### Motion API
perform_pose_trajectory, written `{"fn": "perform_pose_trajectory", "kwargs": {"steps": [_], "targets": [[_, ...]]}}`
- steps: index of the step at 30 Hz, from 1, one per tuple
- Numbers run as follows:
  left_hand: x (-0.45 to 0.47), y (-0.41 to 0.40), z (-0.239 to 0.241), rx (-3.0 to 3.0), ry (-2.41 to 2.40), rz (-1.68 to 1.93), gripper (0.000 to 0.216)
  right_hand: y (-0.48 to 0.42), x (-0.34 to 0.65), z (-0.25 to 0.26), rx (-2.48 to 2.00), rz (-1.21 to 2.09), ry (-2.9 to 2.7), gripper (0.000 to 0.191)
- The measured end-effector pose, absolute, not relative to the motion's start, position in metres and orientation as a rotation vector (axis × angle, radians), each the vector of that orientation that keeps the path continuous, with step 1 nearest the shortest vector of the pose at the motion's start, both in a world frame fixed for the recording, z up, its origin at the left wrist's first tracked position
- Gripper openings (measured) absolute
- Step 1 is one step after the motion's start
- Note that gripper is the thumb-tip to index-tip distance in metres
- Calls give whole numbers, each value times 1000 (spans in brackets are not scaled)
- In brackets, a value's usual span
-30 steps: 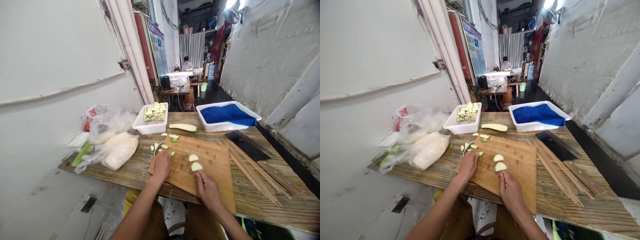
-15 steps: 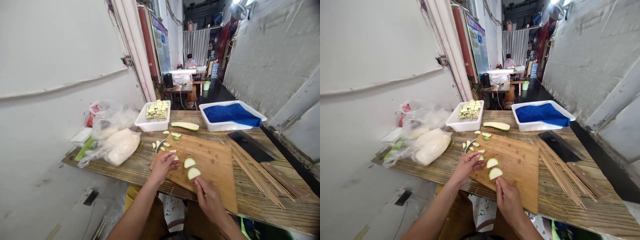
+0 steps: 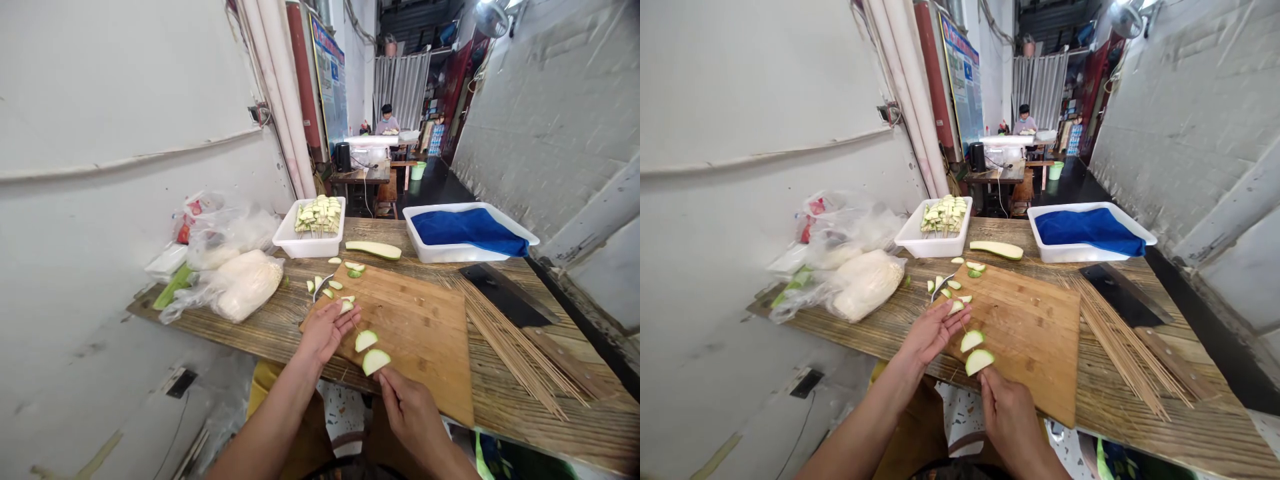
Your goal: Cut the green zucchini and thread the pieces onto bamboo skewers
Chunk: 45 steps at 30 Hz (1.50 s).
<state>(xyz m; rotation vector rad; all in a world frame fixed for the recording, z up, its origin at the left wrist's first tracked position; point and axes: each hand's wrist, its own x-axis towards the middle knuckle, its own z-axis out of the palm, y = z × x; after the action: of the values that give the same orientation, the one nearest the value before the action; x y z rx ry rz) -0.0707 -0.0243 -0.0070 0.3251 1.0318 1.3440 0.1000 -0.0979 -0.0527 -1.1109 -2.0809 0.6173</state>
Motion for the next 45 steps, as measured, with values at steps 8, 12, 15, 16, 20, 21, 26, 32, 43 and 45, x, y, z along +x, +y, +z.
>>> {"fn": "perform_pose_trajectory", "kwargs": {"steps": [8,12,15,16,20,21,26,32,43,45], "targets": [[-70,-26,-9,355,998,1334,10,-99,99,-52,-1137,651,-2093,28],[-70,-27,-10,379,1003,1327,9,-99,100,-49,-1152,711,-2084,29],[-67,-27,-8,386,1010,1334,7,-99,99,-45,-1168,741,-2072,28],[-66,-28,-8,384,1009,1335,6,-99,99,-44,-1171,736,-2065,28],[-63,-28,-7,378,1001,1324,5,-100,98,-39,-1174,702,-2051,26],[-63,-28,-7,377,1003,1318,5,-100,97,-38,-1178,696,-2052,26],[-60,-30,-9,354,1029,1292,6,-99,97,-36,-1205,665,-2057,28],[-57,-30,-8,387,1044,1274,5,-96,97,-35,-1238,668,-2048,29],[-48,-33,-10,423,1047,1186,12,-90,93,-38,-1231,418,-2067,32],[-45,-33,-8,410,1003,1214,14,-88,91,-41,-1230,353,-2047,34]]}}
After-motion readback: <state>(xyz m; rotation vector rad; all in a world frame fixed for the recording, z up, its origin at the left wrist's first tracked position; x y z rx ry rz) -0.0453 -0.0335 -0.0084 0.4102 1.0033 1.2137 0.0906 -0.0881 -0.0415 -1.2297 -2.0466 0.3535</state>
